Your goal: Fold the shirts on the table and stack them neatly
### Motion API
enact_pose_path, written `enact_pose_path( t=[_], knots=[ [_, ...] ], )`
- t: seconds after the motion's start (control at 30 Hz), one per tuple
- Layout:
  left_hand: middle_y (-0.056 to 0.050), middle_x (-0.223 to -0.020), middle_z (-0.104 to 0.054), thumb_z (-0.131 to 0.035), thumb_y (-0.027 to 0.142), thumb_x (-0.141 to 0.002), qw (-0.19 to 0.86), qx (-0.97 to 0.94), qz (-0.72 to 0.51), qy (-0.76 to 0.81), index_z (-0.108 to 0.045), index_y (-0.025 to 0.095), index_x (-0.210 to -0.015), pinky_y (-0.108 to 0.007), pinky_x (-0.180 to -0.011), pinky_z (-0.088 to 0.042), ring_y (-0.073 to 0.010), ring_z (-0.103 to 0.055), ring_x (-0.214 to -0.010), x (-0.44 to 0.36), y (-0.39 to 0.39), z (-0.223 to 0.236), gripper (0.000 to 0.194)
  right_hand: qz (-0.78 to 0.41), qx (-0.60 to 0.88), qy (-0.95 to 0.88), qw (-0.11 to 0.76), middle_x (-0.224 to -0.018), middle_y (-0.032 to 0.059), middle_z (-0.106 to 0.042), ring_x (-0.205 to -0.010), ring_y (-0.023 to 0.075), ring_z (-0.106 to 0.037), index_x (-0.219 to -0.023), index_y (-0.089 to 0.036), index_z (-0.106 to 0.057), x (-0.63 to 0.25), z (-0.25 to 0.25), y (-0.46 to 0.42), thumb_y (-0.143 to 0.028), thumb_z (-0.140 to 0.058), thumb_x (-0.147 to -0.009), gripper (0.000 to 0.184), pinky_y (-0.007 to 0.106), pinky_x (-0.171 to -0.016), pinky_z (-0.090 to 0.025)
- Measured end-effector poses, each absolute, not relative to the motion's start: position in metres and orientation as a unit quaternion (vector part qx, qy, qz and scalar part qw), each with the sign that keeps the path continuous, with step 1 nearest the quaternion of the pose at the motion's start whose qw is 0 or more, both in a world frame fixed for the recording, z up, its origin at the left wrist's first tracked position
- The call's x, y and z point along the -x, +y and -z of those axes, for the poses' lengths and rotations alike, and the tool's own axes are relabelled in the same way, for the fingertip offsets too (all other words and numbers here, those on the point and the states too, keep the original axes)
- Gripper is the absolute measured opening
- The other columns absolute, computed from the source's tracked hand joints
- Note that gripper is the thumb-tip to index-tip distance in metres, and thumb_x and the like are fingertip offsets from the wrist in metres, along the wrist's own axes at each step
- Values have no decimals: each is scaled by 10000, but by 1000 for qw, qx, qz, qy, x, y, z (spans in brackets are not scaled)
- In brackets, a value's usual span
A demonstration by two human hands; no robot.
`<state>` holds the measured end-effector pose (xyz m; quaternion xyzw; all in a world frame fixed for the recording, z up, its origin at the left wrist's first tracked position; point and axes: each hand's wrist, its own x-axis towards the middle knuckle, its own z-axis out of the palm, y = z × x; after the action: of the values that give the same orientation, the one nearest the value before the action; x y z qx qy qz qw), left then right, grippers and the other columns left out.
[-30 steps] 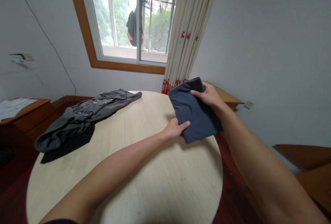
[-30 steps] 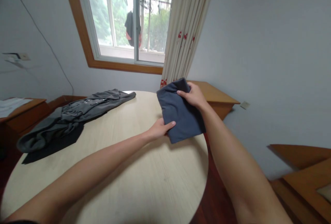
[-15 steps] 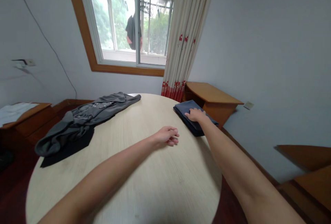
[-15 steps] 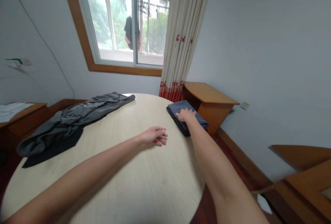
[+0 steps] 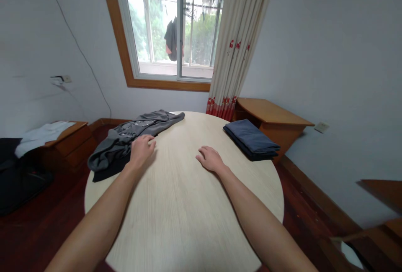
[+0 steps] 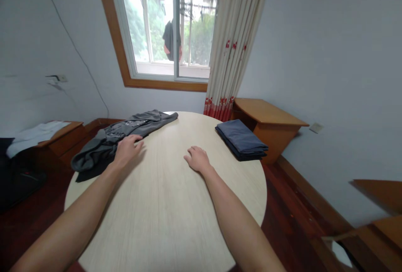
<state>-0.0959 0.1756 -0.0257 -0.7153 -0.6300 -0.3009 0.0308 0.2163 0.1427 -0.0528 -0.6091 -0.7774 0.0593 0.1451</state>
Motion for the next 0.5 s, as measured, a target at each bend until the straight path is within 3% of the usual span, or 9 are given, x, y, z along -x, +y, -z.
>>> enact_pose_path(
  t=[0.1, 0.23, 0.33, 0.5],
  knots=[
    [-151, -1417, -570, -517, 316, -917, 98, 656, 303, -684, -692, 166, -1170, -551, -1143, -247, -341, -476, -1311, 110, 176, 25, 342, -79, 589, -786, 172, -1480, 172, -517, -1381, 272, -464, -1323, -134, -620, -228, 68, 145, -396, -527, -967, 452, 411, -1142, -329],
    [-222, -1557, -374, -527, 356, -913, 108, 573, 273, -765, -580, 125, -1344, -621, -1060, -291, -428, -365, -1351, 127, 181, 30, 492, -104, 563, -797, 190, -1504, 178, -491, -1412, 268, -436, -1365, -124, -595, -240, 78, 149, -400, -541, -961, 492, 428, -1175, -302],
    [-232, -1494, -442, -545, 353, -898, 88, 561, 246, -786, -540, 135, -1389, -613, -1018, -320, -443, -377, -1310, 139, 186, 36, 538, -105, 553, -802, 198, -1485, 179, -513, -1394, 273, -461, -1347, -130, -614, -243, 82, 152, -407, -564, -946, 490, 429, -1171, -316],
    [-223, -1329, -572, -556, 305, -873, 99, 568, 229, -784, -686, 160, -1207, -598, -979, -315, -440, -447, -1223, 149, 197, 44, 386, -101, 544, -809, 199, -1481, 187, -515, -1385, 282, -474, -1340, -118, -622, -245, 83, 155, -395, -568, -937, 492, 432, -1168, -328]
  ],
)
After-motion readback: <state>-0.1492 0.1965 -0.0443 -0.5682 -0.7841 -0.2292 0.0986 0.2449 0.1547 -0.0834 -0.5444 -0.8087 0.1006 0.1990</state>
